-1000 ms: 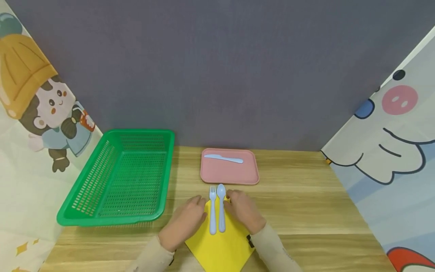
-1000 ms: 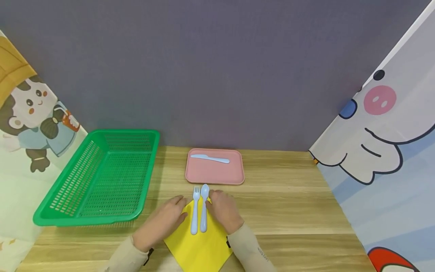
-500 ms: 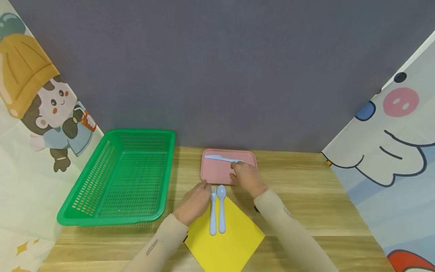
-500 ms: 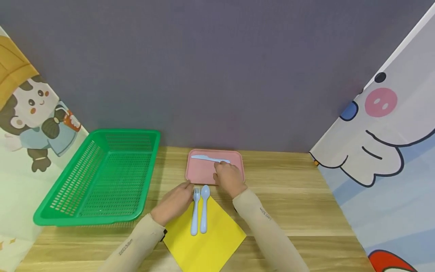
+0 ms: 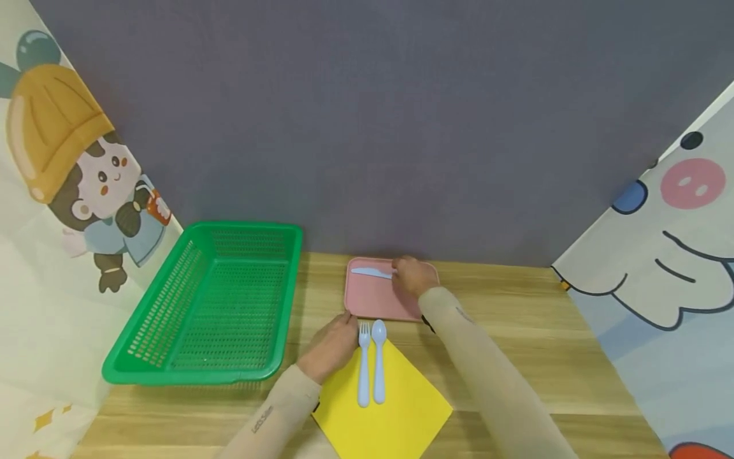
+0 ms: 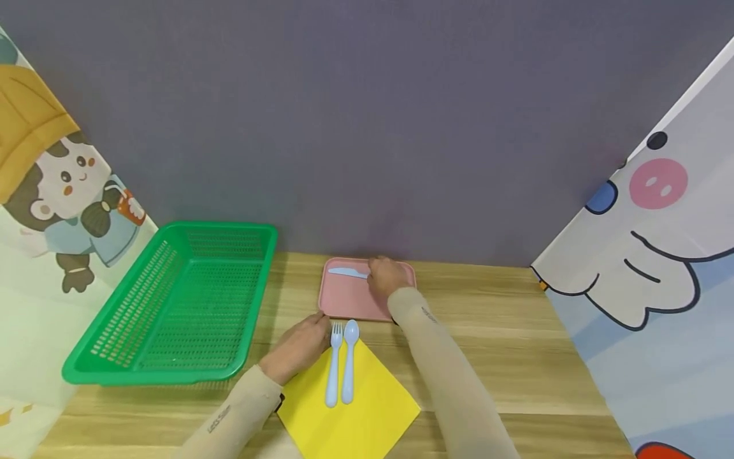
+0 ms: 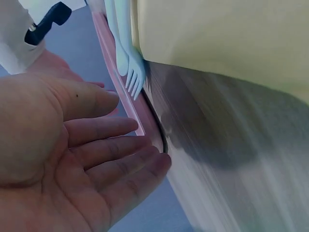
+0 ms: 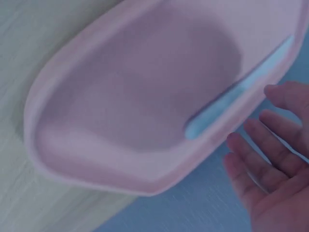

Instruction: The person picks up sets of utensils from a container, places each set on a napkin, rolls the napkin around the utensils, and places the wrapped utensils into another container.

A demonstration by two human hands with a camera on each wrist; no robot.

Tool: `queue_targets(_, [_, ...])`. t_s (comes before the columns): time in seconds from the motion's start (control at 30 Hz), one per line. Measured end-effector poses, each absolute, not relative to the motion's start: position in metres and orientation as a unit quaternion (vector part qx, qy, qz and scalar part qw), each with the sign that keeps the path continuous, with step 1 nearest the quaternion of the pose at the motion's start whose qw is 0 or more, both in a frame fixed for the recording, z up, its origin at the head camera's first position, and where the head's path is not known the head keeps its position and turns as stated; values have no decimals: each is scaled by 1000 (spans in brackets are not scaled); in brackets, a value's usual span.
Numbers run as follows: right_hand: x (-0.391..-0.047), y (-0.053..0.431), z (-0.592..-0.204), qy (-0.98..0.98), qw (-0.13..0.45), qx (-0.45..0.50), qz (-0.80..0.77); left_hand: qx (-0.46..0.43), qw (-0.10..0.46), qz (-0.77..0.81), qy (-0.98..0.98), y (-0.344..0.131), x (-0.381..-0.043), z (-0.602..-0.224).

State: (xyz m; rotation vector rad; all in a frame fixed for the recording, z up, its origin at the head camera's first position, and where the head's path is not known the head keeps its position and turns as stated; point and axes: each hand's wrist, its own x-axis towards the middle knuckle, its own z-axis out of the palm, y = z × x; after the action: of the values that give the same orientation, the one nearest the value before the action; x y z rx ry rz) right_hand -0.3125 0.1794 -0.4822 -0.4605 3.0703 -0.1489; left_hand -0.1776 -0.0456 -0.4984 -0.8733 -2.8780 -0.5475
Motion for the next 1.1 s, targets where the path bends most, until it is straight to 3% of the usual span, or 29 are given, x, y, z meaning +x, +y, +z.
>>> queue_targets(0.23, [-321,174,-503,982,19,-178,-56,-272,21,-161,-948,-45,-175,-499])
queue_targets(0.6, [-328,170,-510,974,-36,-224,5,-259,2,-151,-954,-43,-177,-501])
queue_targets(0.9, [-334,177,-512,965,-31,-261,9,-264,-3,-166,-950,-44,-179,-502])
queue_targets(1.1, [-330,185,-505,965,-1,-261,-2,-274,34,-179,-944,-46,-174,-501])
